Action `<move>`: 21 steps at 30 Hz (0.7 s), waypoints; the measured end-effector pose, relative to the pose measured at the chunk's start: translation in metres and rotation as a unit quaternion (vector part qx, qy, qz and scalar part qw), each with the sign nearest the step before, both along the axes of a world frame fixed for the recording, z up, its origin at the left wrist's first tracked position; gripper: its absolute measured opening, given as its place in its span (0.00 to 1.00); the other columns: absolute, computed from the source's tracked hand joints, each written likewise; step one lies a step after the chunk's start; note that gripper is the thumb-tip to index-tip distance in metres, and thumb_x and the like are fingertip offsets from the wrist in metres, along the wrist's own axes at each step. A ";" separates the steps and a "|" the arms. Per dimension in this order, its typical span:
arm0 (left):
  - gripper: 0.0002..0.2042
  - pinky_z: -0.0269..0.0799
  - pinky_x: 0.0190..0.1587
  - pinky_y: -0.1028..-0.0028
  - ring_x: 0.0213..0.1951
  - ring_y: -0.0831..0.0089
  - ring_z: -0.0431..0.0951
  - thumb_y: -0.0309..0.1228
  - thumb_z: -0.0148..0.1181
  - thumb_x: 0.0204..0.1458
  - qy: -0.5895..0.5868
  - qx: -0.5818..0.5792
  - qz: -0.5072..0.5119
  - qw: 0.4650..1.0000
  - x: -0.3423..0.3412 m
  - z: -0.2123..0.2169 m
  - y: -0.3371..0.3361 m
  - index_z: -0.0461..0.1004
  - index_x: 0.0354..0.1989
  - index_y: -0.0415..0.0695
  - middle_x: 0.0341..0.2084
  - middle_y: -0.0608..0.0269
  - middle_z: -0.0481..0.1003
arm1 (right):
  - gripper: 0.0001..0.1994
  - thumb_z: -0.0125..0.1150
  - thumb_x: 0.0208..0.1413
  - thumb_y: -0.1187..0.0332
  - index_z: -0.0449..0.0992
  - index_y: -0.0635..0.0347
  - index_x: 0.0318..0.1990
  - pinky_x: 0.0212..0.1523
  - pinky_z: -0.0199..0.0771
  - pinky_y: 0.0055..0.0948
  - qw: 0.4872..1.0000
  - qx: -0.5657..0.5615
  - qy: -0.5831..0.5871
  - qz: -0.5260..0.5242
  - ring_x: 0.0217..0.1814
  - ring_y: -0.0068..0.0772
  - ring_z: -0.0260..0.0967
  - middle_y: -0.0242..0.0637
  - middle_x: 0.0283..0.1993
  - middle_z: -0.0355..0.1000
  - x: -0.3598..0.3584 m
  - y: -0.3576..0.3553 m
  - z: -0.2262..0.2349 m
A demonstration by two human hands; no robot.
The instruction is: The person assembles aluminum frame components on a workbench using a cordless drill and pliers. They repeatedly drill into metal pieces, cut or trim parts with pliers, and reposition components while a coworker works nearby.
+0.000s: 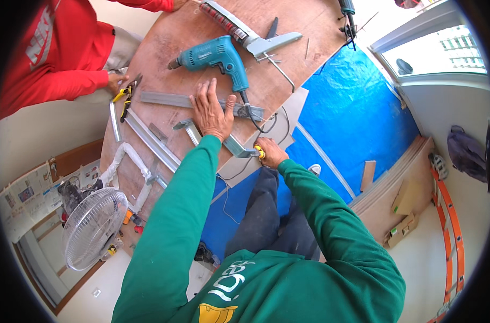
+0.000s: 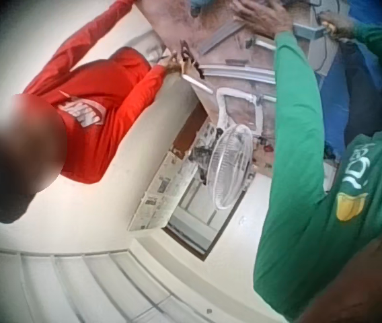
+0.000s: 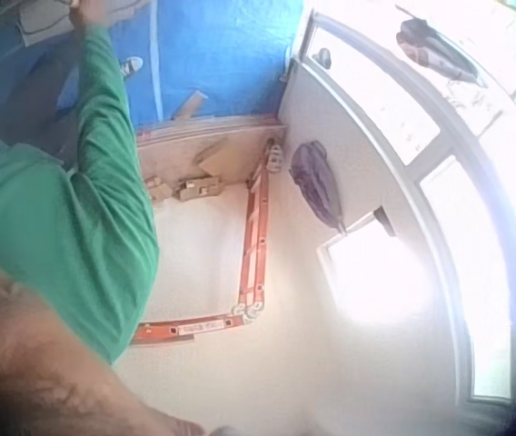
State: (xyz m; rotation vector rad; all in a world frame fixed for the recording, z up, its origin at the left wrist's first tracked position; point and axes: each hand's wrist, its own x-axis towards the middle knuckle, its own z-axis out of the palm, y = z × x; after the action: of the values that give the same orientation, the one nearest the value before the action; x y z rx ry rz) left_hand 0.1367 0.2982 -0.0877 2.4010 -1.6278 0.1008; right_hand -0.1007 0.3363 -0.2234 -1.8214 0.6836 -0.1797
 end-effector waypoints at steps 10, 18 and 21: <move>0.35 0.46 0.78 0.38 0.76 0.42 0.57 0.59 0.49 0.71 0.087 -0.077 -0.121 0.986 0.007 0.014 0.008 0.60 0.77 0.47 0.71 0.45 0.61 | 0.14 0.59 0.63 0.72 0.74 0.49 0.55 0.64 0.68 0.56 0.991 -0.041 0.118 -0.038 0.66 0.50 0.71 0.38 0.56 0.74 -0.012 0.010 0.033; 0.39 0.52 0.80 0.41 0.74 0.51 0.64 0.58 0.69 0.57 0.151 0.170 -0.432 0.873 0.027 0.076 0.060 0.66 0.74 0.56 0.67 0.56 0.69 | 0.11 0.64 0.71 0.60 0.77 0.58 0.50 0.49 0.75 0.44 0.983 0.165 0.081 -0.002 0.43 0.42 0.75 0.42 0.39 0.79 -0.070 -0.011 0.097; 0.34 0.69 0.70 0.49 0.63 0.52 0.76 0.41 0.75 0.55 0.192 0.125 -0.399 0.888 0.018 0.084 0.056 0.68 0.70 0.52 0.59 0.58 0.75 | 0.12 0.65 0.71 0.58 0.77 0.57 0.48 0.49 0.74 0.42 0.968 0.203 0.138 0.052 0.45 0.35 0.75 0.39 0.39 0.79 -0.079 -0.027 0.159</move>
State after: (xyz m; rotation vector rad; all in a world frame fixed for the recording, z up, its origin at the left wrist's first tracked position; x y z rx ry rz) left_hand 0.1542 0.3541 -0.0033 1.5419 -2.3421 -0.7114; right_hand -0.1793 0.3089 -0.0642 -1.4916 0.7531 0.2729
